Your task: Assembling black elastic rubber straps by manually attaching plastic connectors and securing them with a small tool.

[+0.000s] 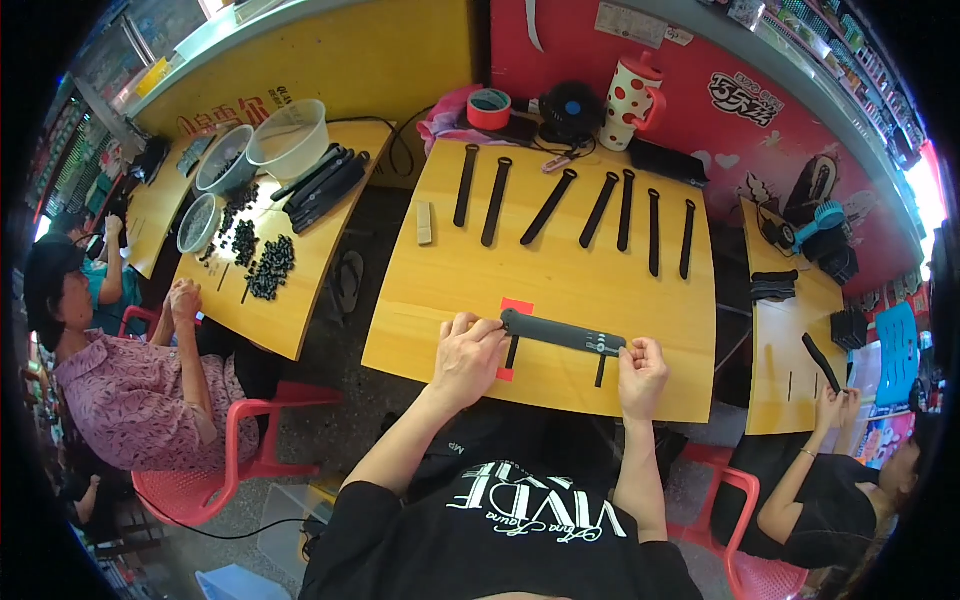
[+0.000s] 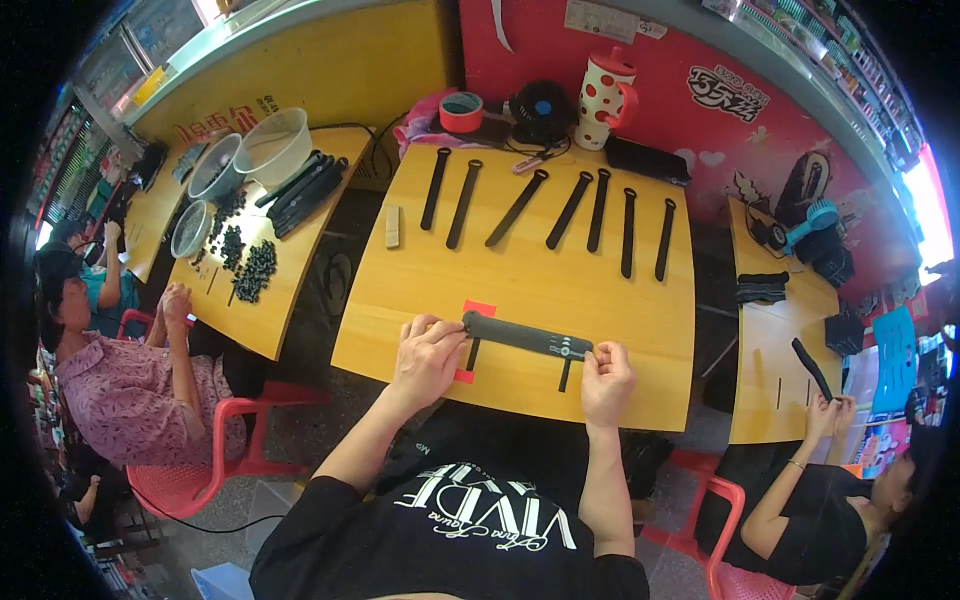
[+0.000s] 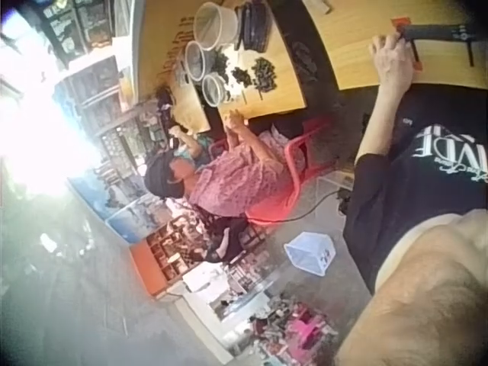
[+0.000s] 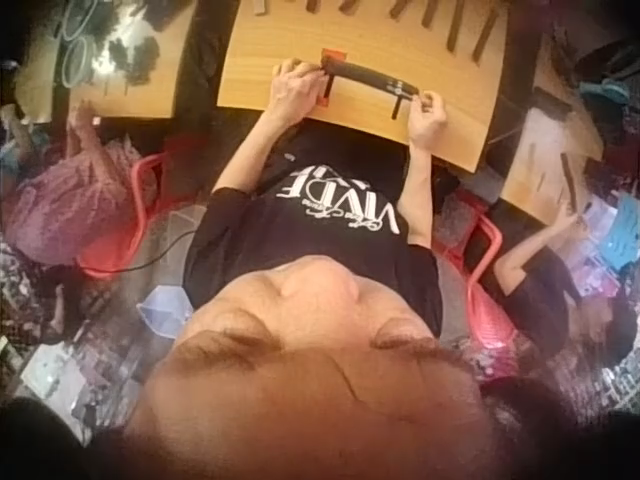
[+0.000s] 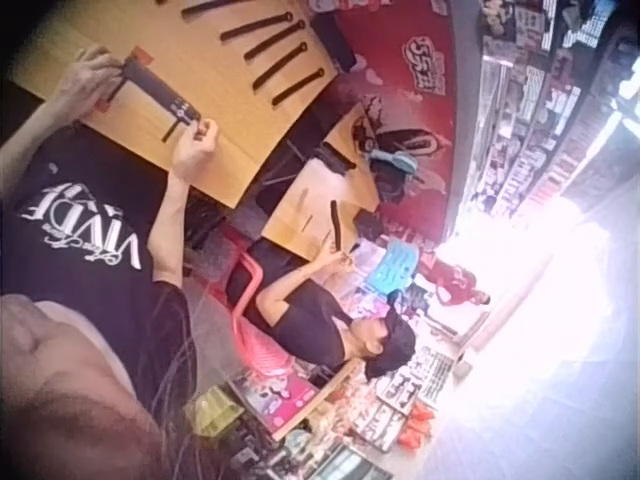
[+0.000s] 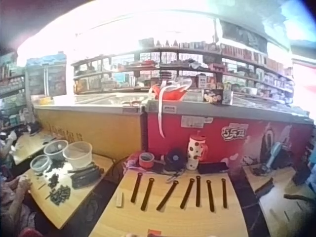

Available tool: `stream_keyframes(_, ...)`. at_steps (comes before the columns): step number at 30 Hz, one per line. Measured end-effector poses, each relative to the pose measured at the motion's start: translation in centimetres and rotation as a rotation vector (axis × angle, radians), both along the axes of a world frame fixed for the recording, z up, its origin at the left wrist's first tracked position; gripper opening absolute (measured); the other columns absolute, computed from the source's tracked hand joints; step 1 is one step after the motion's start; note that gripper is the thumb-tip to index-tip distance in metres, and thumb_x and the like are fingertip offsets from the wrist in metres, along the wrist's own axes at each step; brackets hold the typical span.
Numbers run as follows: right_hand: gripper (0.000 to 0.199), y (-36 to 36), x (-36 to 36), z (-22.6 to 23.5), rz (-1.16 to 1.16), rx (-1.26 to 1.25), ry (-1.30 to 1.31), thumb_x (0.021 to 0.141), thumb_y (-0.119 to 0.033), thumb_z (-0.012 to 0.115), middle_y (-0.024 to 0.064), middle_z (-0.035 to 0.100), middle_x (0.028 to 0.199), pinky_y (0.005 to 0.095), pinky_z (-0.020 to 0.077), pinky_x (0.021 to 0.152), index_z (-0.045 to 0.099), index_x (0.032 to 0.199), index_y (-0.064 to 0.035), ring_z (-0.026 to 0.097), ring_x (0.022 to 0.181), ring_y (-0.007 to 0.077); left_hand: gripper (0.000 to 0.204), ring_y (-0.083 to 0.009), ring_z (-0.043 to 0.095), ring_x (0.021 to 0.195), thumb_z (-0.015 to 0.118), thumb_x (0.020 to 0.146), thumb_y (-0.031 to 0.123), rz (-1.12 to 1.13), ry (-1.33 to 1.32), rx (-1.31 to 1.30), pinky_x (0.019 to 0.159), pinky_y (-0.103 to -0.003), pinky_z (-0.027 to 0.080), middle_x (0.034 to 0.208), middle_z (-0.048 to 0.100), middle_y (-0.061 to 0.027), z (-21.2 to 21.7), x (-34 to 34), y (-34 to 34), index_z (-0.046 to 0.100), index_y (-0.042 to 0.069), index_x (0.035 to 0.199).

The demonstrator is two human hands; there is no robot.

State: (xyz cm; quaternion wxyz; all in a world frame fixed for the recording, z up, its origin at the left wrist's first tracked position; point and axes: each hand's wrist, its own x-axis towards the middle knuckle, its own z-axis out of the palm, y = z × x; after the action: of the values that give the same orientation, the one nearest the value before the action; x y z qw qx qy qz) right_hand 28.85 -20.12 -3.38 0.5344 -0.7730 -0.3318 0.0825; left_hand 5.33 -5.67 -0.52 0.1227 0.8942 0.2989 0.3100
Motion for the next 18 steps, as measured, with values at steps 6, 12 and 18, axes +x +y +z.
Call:
stream_keyframes(6,0.016,-2.2,0.7,-1.8,0.021,0.22,0.167,0.085,0.006,0.063,-0.0004,0.055,0.076,0.0184,0.0418,0.052,0.057,0.099,0.0007,0.05,0.062,0.0032,0.011,-0.0298,0.056,0.097,0.064,0.081,0.007,0.004,0.003,-0.094,0.082,-0.042,0.042,0.098,0.065,-0.0103,0.2,-0.4,3.2,0.067,0.004,0.091)
stream_keyframes(12,0.014,-3.1,0.3,-1.5,0.003,0.268,0.186,0.086,0.005,0.062,0.0004,0.056,0.077,0.0208,0.043,0.056,0.058,0.099,0.0008,0.05,0.062,0.0054,0.022,-0.0338,0.055,0.101,0.064,0.081,0.011,0.265,0.268,0.159,0.084,-0.046,0.044,0.095,0.062,-0.0158,1.3,4.7,13.3,0.062,0.001,0.101)
stream_keyframes(18,0.013,-3.0,0.2,-1.3,0.023,0.242,0.146,0.085,0.005,0.063,0.0015,0.058,0.075,0.0225,0.0444,0.057,0.059,0.096,0.0,0.052,0.063,0.0064,0.017,-0.0373,0.065,0.099,0.062,0.075,0.004,0.362,0.596,-0.082,0.081,-0.046,0.052,0.098,0.068,-0.0216,1.8,8.9,17.3,0.067,-0.002,0.091)
